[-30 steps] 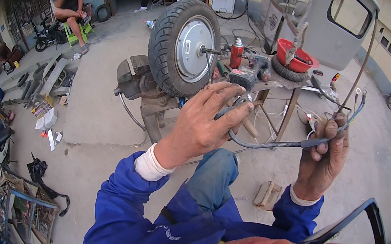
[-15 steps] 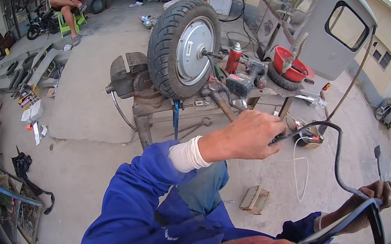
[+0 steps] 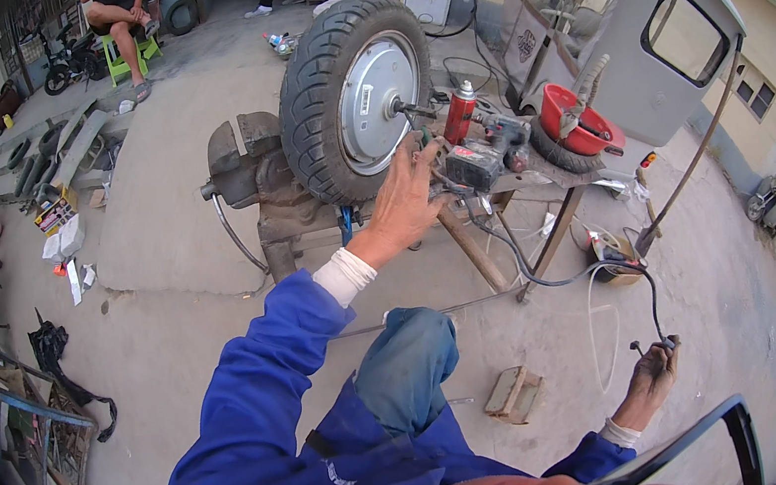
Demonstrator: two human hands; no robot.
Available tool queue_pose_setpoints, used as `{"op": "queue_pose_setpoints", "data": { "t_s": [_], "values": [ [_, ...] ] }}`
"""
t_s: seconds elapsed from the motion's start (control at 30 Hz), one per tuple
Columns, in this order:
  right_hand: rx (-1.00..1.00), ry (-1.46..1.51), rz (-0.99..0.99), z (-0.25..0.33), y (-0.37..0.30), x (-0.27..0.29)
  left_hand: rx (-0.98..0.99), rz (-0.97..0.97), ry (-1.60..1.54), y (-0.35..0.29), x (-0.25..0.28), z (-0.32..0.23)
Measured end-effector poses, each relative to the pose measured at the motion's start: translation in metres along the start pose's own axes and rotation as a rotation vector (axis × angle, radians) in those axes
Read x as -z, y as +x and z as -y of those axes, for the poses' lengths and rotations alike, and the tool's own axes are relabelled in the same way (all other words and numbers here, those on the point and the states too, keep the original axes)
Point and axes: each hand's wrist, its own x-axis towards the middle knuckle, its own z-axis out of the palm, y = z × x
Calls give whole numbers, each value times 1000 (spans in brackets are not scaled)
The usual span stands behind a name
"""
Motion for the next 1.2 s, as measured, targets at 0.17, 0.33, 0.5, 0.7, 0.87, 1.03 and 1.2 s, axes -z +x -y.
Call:
{"op": "queue_pose_setpoints", "data": {
  "t_s": [0.17, 0.33, 0.5, 0.7, 0.87, 1.03, 1.2],
  "values": [
    [-251, 36, -241, -49, -15, 59, 415, -8, -746, -14, -26, 22],
    [-475, -227, -360, -77, -46, 108, 686, -129, -1351, -7, -26, 26],
    [-573, -858, -235, -93, -57, 103, 778, -89, -1358, 2, -14, 23],
    [-134, -1373, 90, -94, -30, -19, 819, -7, -1443, 15, -23, 19],
    [161, -1317, 579, -137, -27, -190, 792, 29, -1433, 17, -30, 29],
    [226, -1408, 918, -219, -12, -278, 795, 2, -1464, 23, -37, 30],
    [320, -1306, 1132, -284, 15, -296, 791, 14, -1432, 34, -37, 28]
  ]
}}
